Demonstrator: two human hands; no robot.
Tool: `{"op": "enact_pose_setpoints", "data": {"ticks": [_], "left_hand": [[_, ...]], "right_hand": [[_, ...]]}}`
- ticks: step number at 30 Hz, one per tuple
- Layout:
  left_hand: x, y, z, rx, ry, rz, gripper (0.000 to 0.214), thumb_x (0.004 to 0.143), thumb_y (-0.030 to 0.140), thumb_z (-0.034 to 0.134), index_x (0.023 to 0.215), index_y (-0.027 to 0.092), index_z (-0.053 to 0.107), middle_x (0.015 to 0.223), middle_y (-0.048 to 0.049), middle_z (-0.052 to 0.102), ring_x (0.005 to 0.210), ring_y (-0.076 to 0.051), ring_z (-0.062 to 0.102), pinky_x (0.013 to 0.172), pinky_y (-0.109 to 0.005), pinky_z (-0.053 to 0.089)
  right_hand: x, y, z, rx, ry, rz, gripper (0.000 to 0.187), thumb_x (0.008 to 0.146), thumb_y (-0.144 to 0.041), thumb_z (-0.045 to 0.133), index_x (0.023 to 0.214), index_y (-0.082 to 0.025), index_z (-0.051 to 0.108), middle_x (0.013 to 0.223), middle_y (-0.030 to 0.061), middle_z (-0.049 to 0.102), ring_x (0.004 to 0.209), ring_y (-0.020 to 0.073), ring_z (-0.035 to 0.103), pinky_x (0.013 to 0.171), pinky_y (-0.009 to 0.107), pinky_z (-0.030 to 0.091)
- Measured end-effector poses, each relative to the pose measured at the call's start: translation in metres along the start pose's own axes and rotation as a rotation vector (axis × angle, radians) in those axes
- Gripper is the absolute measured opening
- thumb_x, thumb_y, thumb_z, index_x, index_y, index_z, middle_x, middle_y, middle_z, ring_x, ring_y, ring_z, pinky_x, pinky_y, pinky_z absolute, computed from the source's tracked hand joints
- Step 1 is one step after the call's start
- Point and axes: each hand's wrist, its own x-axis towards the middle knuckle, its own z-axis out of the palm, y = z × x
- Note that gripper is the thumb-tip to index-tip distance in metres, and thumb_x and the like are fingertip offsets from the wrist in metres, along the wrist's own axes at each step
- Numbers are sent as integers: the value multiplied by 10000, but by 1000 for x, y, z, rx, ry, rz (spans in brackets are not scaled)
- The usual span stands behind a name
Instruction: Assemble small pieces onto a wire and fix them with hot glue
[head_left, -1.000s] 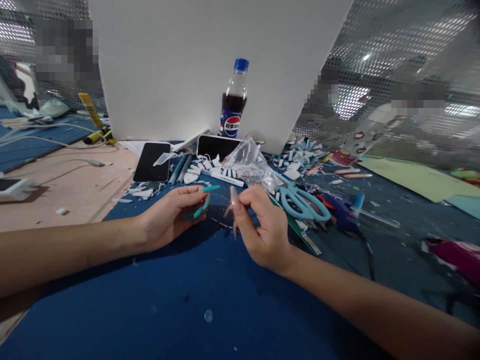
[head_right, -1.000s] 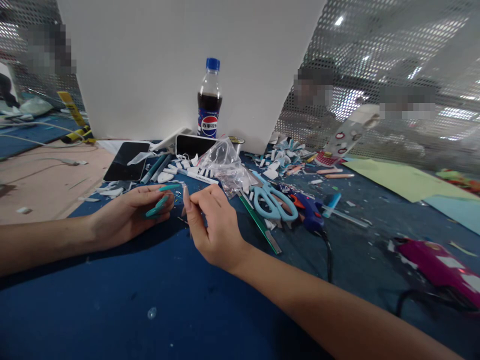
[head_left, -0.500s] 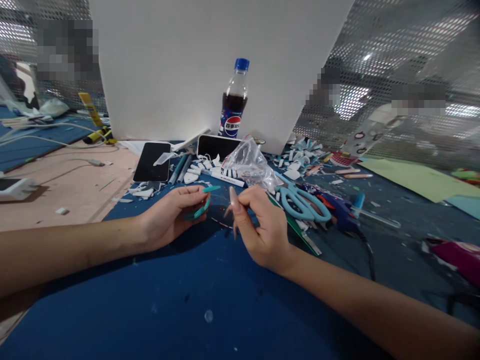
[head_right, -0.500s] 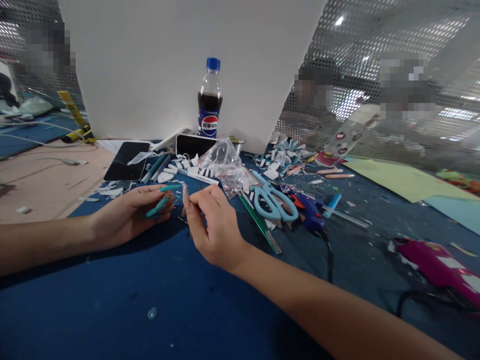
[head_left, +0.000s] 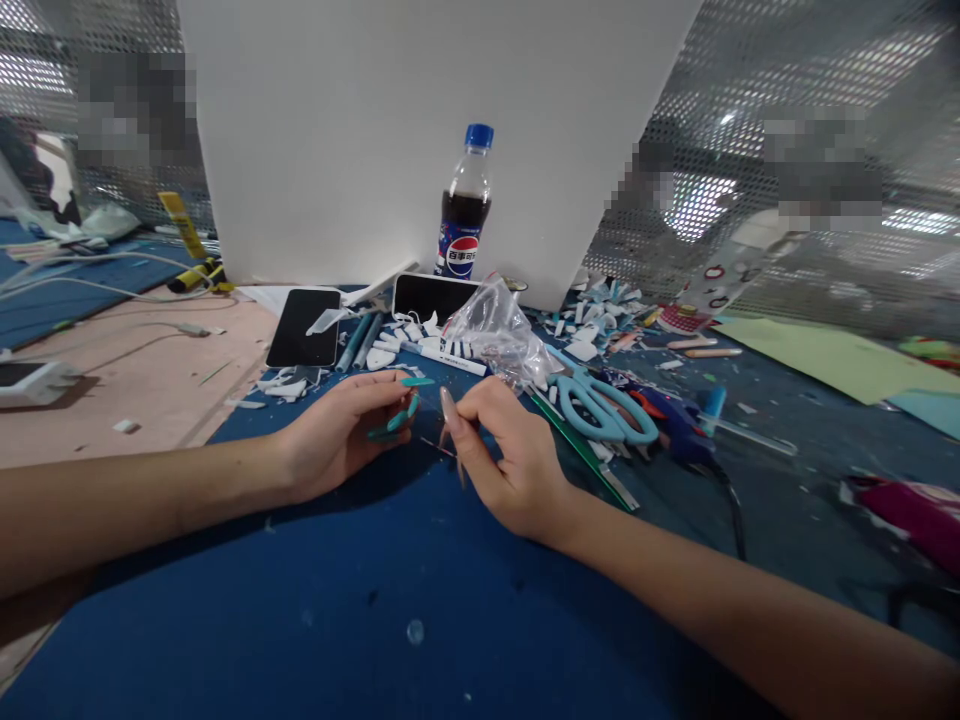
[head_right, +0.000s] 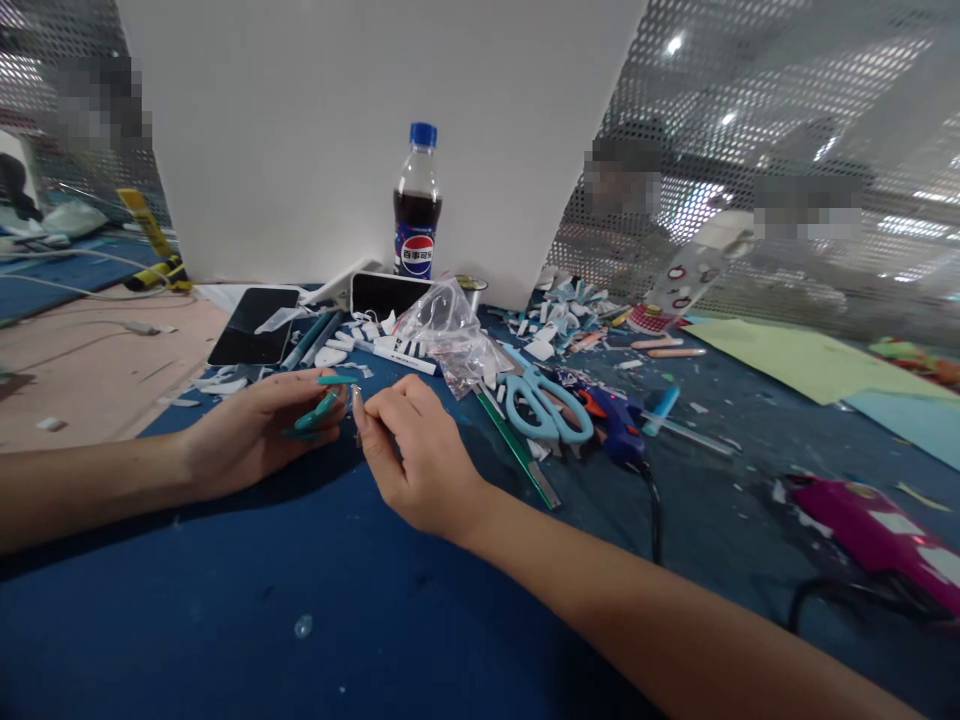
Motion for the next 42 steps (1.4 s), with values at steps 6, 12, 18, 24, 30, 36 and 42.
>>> {"op": "enact_pose_setpoints", "data": {"ticks": [6, 12, 18, 24, 30, 36, 42], "left_hand": [[0, -3, 0, 116, -3, 62, 141, 805, 195, 526, 671, 155, 509, 626, 27, 450, 572, -63, 419, 580, -167, 408], [2, -5, -10, 556, -28, 452, 188, 853, 307, 492, 715, 179, 503, 633, 41, 374, 560, -80, 309, 519, -202, 281], [0, 0, -16, 1021, 41, 877, 193, 864, 206, 445, 672, 195, 439, 649, 26, 392, 587, -109, 351, 566, -258, 297], [1, -1, -20, 1146, 161, 1115, 206, 859, 94, 400, 686, 204, 376, 671, 20, 376, 613, -118, 355, 576, -269, 298], [2, -1, -20, 1217, 73, 1161, 200, 865, 81, 369, 713, 210, 352, 698, 8, 385, 650, -126, 379, 603, -271, 335], [2, -3, -19, 1296, -77, 1243, 182, 829, 55, 380, 746, 214, 352, 709, -9, 411, 683, -143, 396, 621, -282, 367], [3, -5, -19, 1238, 0, 1253, 191, 827, 54, 398, 740, 216, 346, 712, -2, 412, 658, -127, 408, 602, -272, 372]], "right_hand": [[0, 1, 0, -2, -26, 7, 221, 884, -137, 423, 668, -183, 440, 610, 14, 484, 637, 140, 443, 600, 283, 399], [1, 0, -1, -14, -66, 48, 242, 893, -166, 403, 654, -185, 427, 612, 13, 462, 645, 145, 443, 603, 279, 386], [2, -1, -1, -43, -166, 98, 229, 899, -185, 386, 674, -186, 433, 642, 25, 471, 672, 159, 456, 619, 291, 381], [3, 1, 0, -80, -278, 147, 235, 893, -189, 360, 667, -181, 423, 658, 33, 460, 656, 160, 447, 607, 295, 369], [4, 1, 0, -84, -281, 208, 215, 869, -169, 376, 662, -181, 430, 647, 32, 463, 662, 170, 450, 609, 307, 372], [2, 0, -1, -17, -99, 222, 207, 932, -245, 332, 907, -171, 523, 881, 74, 579, 891, 193, 486, 800, 354, 404], [1, 1, 1, -29, -116, 148, 310, 942, -279, 314, 1209, -157, 411, 1241, 121, 490, 1190, 214, 366, 1011, 425, 289]]}}
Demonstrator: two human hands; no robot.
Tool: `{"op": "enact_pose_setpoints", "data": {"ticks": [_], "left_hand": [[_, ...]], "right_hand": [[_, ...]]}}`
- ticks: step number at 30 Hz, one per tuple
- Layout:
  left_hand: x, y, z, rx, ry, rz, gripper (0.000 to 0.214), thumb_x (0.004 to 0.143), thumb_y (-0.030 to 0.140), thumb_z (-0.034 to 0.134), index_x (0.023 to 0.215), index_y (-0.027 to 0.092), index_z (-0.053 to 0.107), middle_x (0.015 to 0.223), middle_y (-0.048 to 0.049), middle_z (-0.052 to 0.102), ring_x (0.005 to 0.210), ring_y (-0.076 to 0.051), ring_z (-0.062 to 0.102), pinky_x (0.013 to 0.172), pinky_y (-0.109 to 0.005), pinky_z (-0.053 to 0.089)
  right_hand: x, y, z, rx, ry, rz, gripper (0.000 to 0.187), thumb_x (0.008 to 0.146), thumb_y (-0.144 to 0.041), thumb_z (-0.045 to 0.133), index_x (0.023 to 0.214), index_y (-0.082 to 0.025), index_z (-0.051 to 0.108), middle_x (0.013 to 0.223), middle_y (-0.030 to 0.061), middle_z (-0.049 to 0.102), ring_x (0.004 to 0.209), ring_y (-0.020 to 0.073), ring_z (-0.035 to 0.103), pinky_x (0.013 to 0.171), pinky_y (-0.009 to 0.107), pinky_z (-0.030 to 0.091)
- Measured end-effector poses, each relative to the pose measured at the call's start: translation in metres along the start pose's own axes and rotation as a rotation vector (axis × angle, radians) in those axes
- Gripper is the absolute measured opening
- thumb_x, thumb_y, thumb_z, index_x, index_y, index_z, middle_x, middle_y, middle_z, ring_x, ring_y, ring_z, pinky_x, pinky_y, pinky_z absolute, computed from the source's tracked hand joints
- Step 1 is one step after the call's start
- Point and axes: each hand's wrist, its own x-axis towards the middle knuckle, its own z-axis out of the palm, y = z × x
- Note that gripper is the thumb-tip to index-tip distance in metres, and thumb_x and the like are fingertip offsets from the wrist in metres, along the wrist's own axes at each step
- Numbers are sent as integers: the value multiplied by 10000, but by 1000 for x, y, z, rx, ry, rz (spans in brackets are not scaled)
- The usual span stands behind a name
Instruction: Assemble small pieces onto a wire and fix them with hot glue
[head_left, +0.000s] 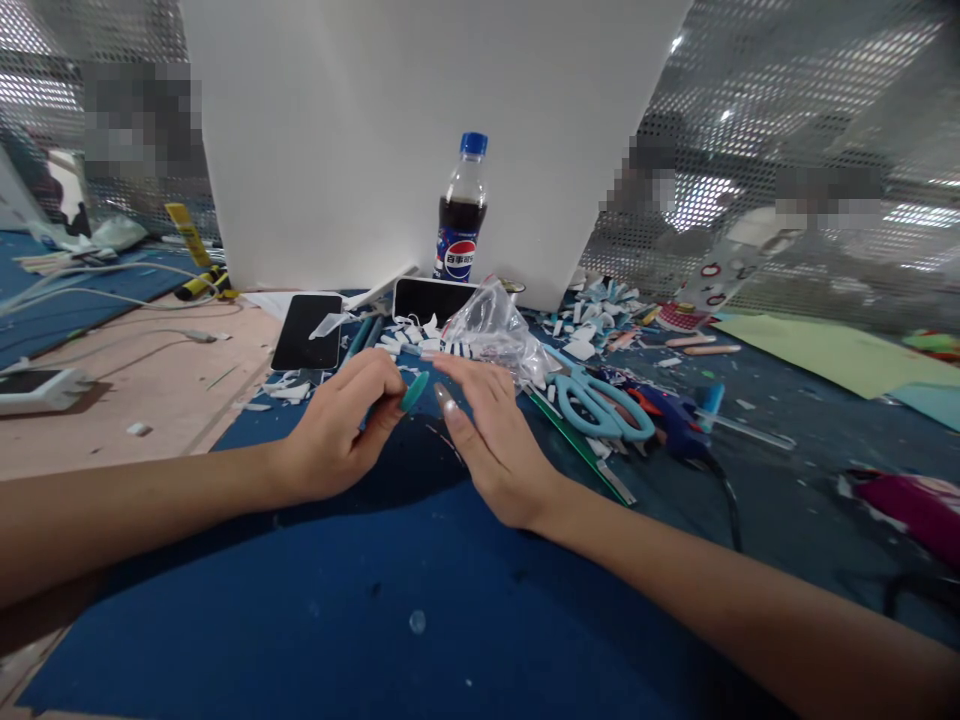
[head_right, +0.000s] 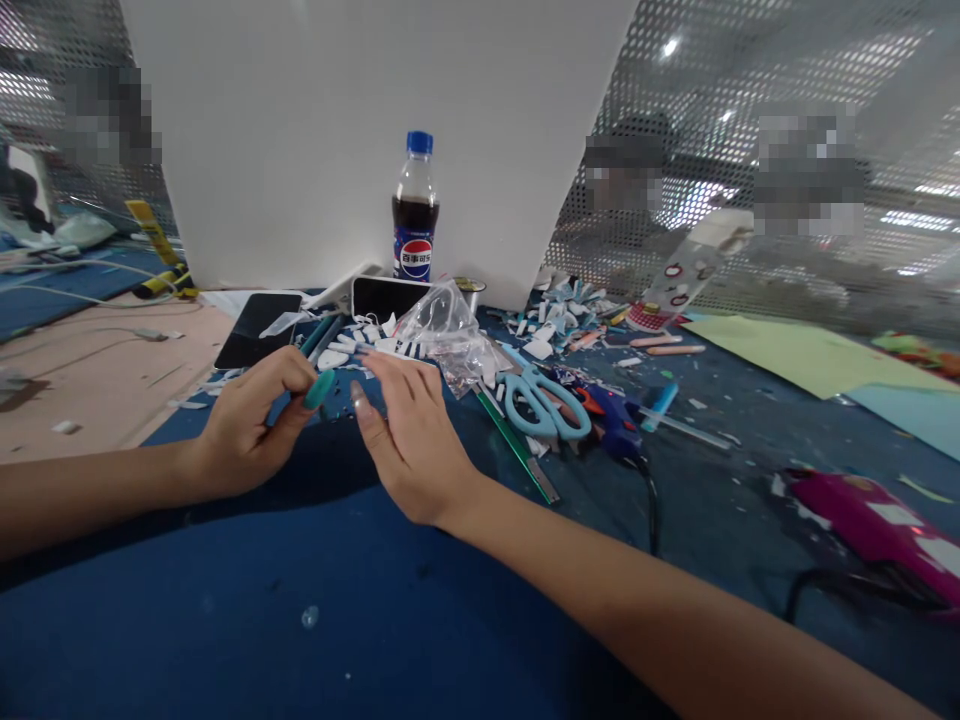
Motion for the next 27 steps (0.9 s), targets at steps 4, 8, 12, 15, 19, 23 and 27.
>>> {"op": "enact_pose_setpoints", "data": {"ticks": [4, 8, 12, 15, 19, 23, 27], "left_hand": [[1, 1, 1, 29, -12, -29, 192, 820, 58, 404, 723, 214, 351, 704, 0, 407, 653, -127, 407, 600, -278, 372], [2, 1, 2, 16, -6, -34, 201, 814, 47, 403, 719, 213, 344, 700, 5, 390, 652, -124, 398, 595, -271, 358], [-1, 0, 1, -3, -55, -89, 177, 838, 98, 402, 718, 214, 342, 693, 5, 393, 639, -127, 398, 596, -273, 352], [-2, 0, -1, -25, -125, -134, 155, 869, 160, 376, 726, 213, 353, 693, 3, 408, 628, -129, 395, 598, -272, 346], [3, -5, -1, 56, -124, -192, 168, 887, 191, 339, 722, 213, 358, 695, 0, 402, 638, -144, 370, 611, -283, 311], [10, -23, 3, 230, -228, -187, 149, 820, 204, 454, 685, 205, 391, 682, -13, 426, 697, -176, 338, 656, -308, 267], [10, -36, 6, 270, -360, -196, 211, 798, 303, 520, 662, 197, 398, 685, -13, 432, 690, -173, 315, 661, -304, 252]], "right_hand": [[1, -4, 0, 22, -158, -93, 214, 944, -287, 308, 960, -167, 485, 976, 103, 578, 995, 210, 471, 863, 387, 410], [1, -6, 1, -65, -174, -144, 197, 936, -236, 326, 795, -178, 451, 822, 85, 564, 835, 203, 475, 751, 369, 418], [-1, -6, 0, -49, -117, -147, 257, 933, -164, 309, 708, -190, 431, 713, 46, 524, 755, 175, 470, 692, 324, 402], [-1, -4, -1, 3, -33, -101, 289, 945, -192, 305, 679, -196, 417, 668, 21, 483, 682, 150, 458, 638, 292, 396], [-1, -1, -2, 58, 34, 2, 340, 948, -240, 327, 622, -196, 413, 611, 5, 472, 623, 131, 463, 589, 272, 394], [1, 0, -2, 133, 43, 66, 374, 947, -240, 331, 582, -197, 397, 575, -1, 513, 602, 118, 493, 600, 266, 413], [1, 0, -2, 157, 37, 82, 386, 948, -248, 325, 573, -194, 402, 564, -1, 521, 587, 113, 497, 606, 268, 421]]}}
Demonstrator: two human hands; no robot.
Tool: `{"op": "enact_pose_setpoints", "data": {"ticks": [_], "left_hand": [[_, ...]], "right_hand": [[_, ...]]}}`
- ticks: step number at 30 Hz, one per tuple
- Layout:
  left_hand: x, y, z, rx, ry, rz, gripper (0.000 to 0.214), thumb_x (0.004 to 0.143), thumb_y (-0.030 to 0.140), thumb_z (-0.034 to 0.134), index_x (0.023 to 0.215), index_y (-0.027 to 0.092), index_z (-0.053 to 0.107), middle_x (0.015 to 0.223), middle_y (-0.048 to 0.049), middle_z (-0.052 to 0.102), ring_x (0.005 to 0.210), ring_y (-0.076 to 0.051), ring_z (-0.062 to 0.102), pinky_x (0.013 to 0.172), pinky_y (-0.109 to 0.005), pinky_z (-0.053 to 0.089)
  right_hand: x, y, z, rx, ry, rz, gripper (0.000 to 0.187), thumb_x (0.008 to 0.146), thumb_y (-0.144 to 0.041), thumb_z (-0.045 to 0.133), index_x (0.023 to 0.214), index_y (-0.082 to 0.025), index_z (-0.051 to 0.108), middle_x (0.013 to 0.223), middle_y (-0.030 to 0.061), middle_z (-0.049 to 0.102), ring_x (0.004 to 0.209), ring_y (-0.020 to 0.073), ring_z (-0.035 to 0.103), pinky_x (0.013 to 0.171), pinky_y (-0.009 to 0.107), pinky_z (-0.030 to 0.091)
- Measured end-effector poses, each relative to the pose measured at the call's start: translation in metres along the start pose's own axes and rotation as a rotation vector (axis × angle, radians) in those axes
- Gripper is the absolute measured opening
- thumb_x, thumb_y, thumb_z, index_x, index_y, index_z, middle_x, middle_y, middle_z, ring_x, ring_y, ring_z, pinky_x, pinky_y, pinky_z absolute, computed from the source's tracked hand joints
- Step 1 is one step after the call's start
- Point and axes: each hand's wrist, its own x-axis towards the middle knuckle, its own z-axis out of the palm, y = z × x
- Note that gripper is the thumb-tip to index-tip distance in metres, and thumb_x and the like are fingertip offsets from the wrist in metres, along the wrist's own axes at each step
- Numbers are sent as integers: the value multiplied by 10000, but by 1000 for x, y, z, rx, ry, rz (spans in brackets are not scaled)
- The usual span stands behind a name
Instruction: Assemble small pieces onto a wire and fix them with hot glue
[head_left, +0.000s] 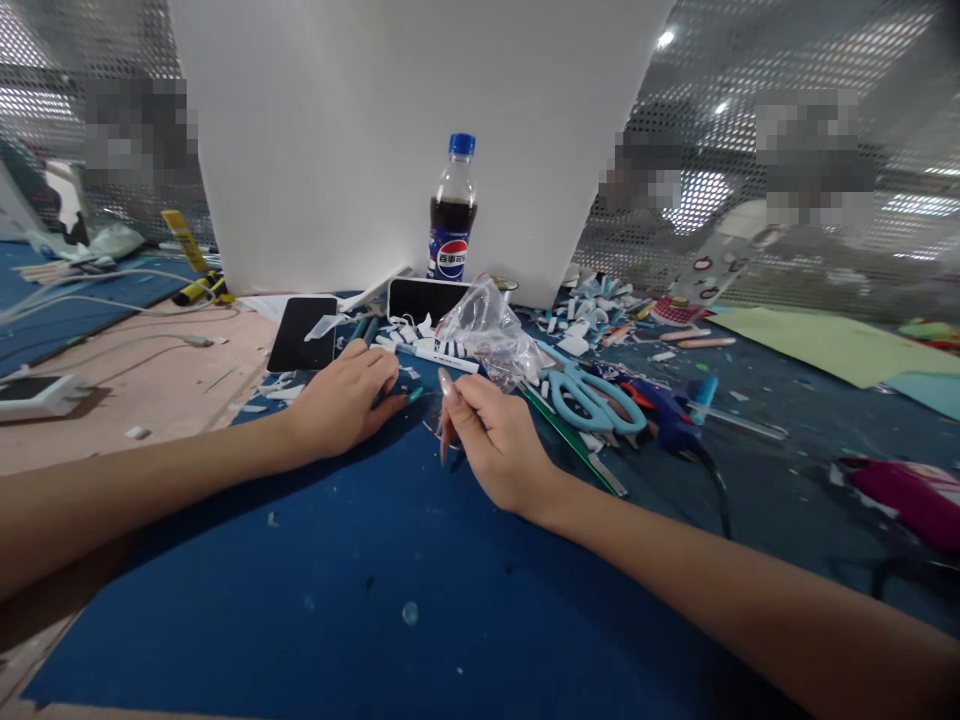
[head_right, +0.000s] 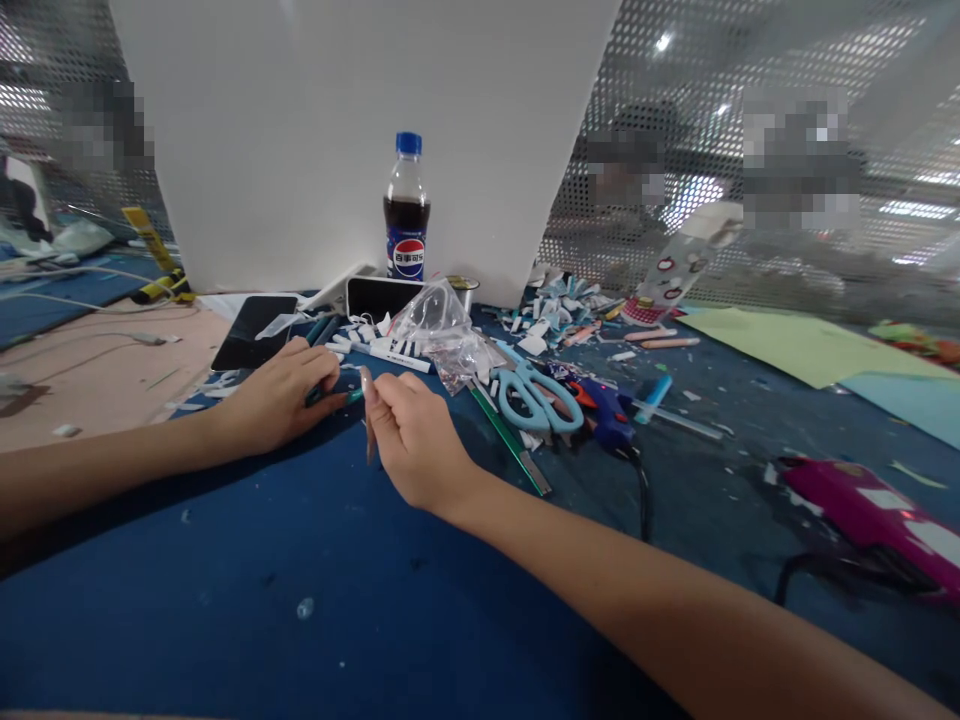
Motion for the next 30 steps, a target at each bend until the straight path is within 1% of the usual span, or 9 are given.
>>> {"op": "enact_pose_setpoints", "data": {"ticks": [4, 10, 12, 15, 18, 22, 25, 27, 30], "left_hand": [[-1, -2, 2, -2, -13, -6, 198, 801, 292, 517, 668, 196, 406, 694, -10, 424, 694, -173, 319, 674, -305, 256], [-2, 0, 0, 68, 62, -61, 166, 837, 245, 444, 696, 200, 369, 718, -11, 411, 701, -172, 342, 695, -311, 284], [-2, -1, 0, 121, 34, -38, 189, 852, 280, 431, 696, 197, 366, 721, -12, 416, 706, -170, 353, 698, -311, 298], [-1, -2, 0, 195, -49, -9, 222, 860, 326, 431, 695, 183, 394, 729, -19, 442, 705, -164, 367, 699, -308, 320], [-1, -3, 0, 275, -73, 6, 206, 873, 306, 407, 736, 159, 450, 757, -42, 474, 723, -169, 388, 710, -308, 338], [0, 1, -6, 474, -154, 152, 219, 897, 267, 350, 816, 157, 522, 834, -82, 520, 768, -205, 418, 661, -317, 309], [2, 3, -12, 595, -214, 297, 177, 873, 187, 383, 852, 183, 558, 844, -77, 549, 792, -228, 436, 622, -323, 257], [3, 2, -14, 610, -238, 374, 178, 853, 140, 405, 902, 182, 571, 863, -75, 573, 801, -227, 445, 622, -329, 245], [5, 0, -15, 595, -268, 447, 201, 853, 128, 415, 963, 155, 581, 938, -89, 607, 815, -216, 459, 642, -329, 254]], "right_hand": [[-1, 0, 0, 1, -8, 4, 393, 947, -263, 324, 569, -192, 408, 575, 4, 522, 592, 114, 498, 613, 272, 425], [0, 1, 0, 13, -12, 15, 387, 946, -262, 330, 574, -189, 407, 576, 4, 521, 588, 111, 503, 624, 271, 427], [0, 1, 0, 8, -14, 16, 387, 946, -259, 331, 574, -188, 409, 574, 4, 517, 591, 112, 501, 624, 270, 426], [-1, 1, 0, 16, -21, 14, 392, 949, -255, 321, 571, -191, 405, 572, 3, 512, 589, 113, 492, 620, 267, 424], [-1, 1, 0, 10, -18, 15, 395, 948, -251, 322, 565, -192, 401, 568, 7, 511, 589, 115, 489, 618, 267, 421], [-1, 1, 0, 1, -33, 15, 398, 947, -249, 322, 565, -189, 418, 555, 11, 520, 601, 121, 497, 628, 271, 420], [0, 0, 0, 2, -42, 1, 407, 948, -241, 320, 556, -190, 420, 537, 12, 526, 611, 126, 495, 631, 266, 418], [0, 0, 0, -3, -43, -4, 408, 947, -242, 322, 556, -189, 424, 540, 15, 534, 619, 128, 492, 631, 266, 415], [0, 0, 0, -18, -37, -5, 404, 945, -244, 325, 558, -189, 430, 545, 18, 539, 629, 133, 491, 632, 272, 409]]}}
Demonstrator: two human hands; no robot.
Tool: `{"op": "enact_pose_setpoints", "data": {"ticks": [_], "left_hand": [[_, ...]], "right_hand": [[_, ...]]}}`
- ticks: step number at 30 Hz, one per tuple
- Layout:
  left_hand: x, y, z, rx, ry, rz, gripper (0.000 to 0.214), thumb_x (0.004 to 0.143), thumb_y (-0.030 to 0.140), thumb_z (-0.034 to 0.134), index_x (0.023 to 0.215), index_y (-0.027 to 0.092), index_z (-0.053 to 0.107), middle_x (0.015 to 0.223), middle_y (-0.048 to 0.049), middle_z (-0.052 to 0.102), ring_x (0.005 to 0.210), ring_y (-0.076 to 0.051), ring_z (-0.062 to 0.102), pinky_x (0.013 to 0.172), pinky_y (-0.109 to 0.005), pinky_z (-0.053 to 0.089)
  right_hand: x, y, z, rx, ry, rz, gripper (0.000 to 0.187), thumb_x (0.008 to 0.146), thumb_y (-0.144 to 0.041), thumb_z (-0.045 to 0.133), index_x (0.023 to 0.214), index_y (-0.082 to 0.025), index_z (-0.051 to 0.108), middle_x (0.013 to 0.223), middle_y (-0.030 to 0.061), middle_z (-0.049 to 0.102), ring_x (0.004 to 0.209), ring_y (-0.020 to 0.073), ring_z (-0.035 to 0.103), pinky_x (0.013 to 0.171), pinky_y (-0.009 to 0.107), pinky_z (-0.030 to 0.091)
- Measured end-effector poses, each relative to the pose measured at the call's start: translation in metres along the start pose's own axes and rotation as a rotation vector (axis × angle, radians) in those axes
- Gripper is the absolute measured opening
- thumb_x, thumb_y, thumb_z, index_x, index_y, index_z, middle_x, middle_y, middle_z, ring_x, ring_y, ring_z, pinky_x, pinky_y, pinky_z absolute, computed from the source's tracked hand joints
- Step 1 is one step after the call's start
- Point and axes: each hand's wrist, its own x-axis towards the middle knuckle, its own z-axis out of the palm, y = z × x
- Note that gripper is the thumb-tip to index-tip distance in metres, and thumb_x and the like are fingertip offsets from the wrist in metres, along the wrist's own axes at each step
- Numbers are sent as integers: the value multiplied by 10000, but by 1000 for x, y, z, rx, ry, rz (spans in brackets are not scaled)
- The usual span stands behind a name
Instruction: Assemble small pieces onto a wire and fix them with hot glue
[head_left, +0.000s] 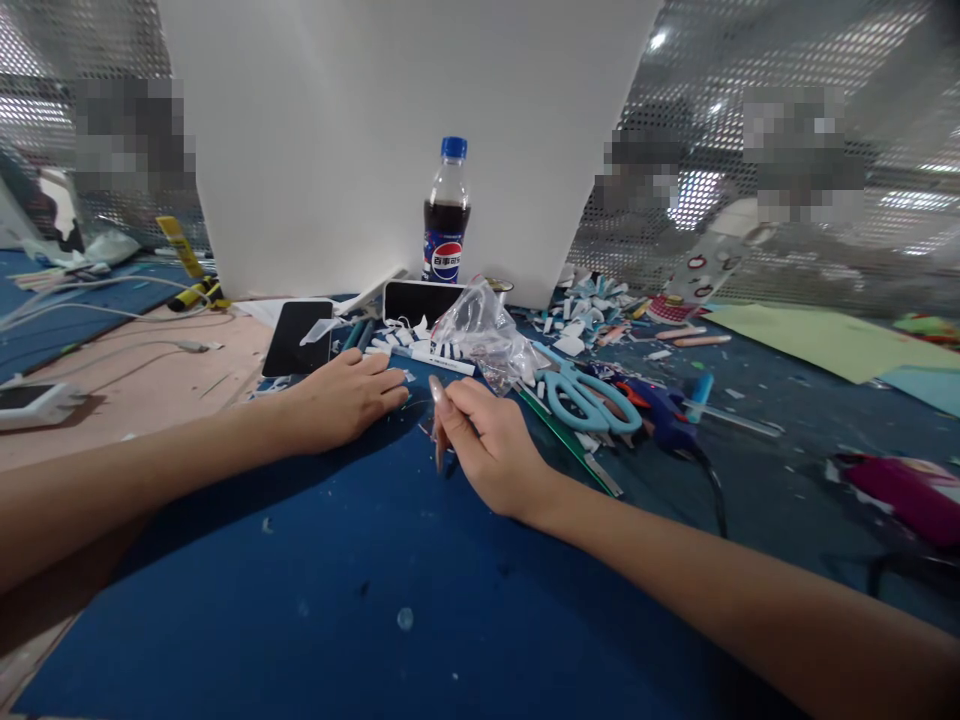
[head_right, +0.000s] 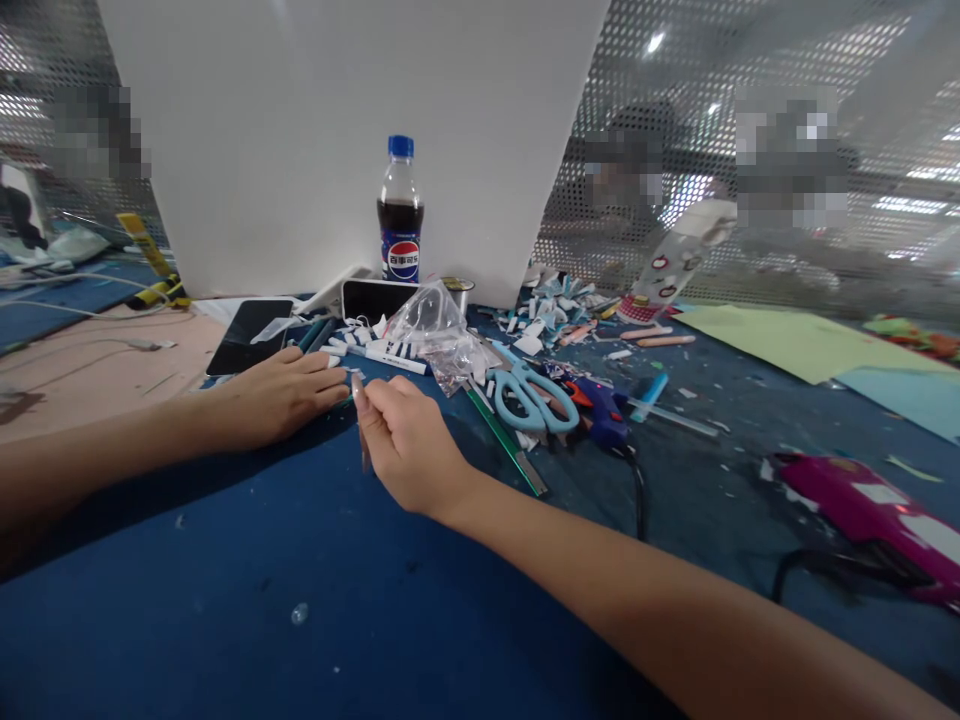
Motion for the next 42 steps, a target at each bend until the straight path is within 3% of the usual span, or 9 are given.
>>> {"op": "enact_pose_setpoints", "data": {"ticks": [6, 15, 19, 22, 26, 28, 31, 34, 42], "left_hand": [[0, -5, 4, -16, 0, 72, 254, 869, 122, 392, 1030, 115, 589, 1017, -119, 626, 869, -217, 482, 690, -320, 275], [1, -12, 8, -97, 37, 137, 226, 878, 126, 382, 969, 143, 589, 952, -83, 634, 851, -192, 496, 690, -302, 294], [1, -11, 5, -157, 34, 101, 191, 881, 144, 389, 878, 153, 579, 874, -69, 626, 798, -168, 496, 677, -282, 313], [3, -7, 0, -313, 98, -14, 217, 894, 193, 357, 794, 147, 545, 794, -64, 582, 742, -156, 474, 667, -275, 338], [8, 7, -12, -879, 194, -389, 210, 865, 218, 363, 683, 162, 454, 657, 7, 451, 604, -102, 391, 570, -236, 324], [11, 16, -19, -1235, 147, -563, 239, 849, 279, 399, 640, 168, 434, 607, 35, 397, 554, -83, 350, 532, -221, 303], [12, 28, -26, -1756, 96, -805, 259, 814, 356, 473, 642, 162, 478, 637, 31, 450, 564, -72, 392, 540, -202, 345], [10, 35, -28, -2066, 79, -1021, 168, 748, 330, 591, 722, 170, 546, 705, 27, 521, 621, -67, 470, 598, -188, 409], [7, 36, -20, -2255, 123, -1062, 93, 755, 250, 620, 718, 171, 587, 647, 30, 543, 576, -62, 492, 609, -196, 430]], "right_hand": [[0, 0, 0, -3, -14, 2, 404, 946, -247, 318, 563, -192, 433, 524, 12, 536, 638, 138, 499, 644, 279, 410], [0, -3, -1, -16, -23, 1, 392, 946, -240, 319, 576, -191, 441, 542, 17, 536, 649, 141, 507, 639, 280, 413], [0, -3, -2, -5, -28, -14, 397, 946, -240, 321, 566, -192, 425, 537, 18, 539, 658, 141, 507, 644, 274, 415], [0, -1, -1, -1, -12, -9, 395, 945, -233, 320, 563, -192, 414, 547, 16, 534, 638, 135, 500, 641, 277, 412], [-1, 0, 0, -35, 77, -9, 384, 937, -229, 323, 567, -190, 416, 575, 16, 497, 611, 132, 481, 612, 284, 397], [-1, -1, -1, -52, 112, 5, 373, 934, -228, 327, 581, -187, 438, 586, 19, 495, 607, 135, 478, 600, 290, 388], [-3, -2, -1, -53, 139, 14, 365, 935, -235, 328, 601, -185, 468, 585, 21, 500, 595, 137, 473, 584, 294, 382], [-4, -3, -1, -37, 148, -22, 369, 937, -240, 326, 599, -189, 464, 574, 18, 491, 593, 137, 471, 586, 292, 389], [-4, -3, 0, -58, 152, -27, 353, 934, -229, 328, 610, -195, 464, 596, 23, 494, 612, 143, 477, 605, 298, 406]]}}
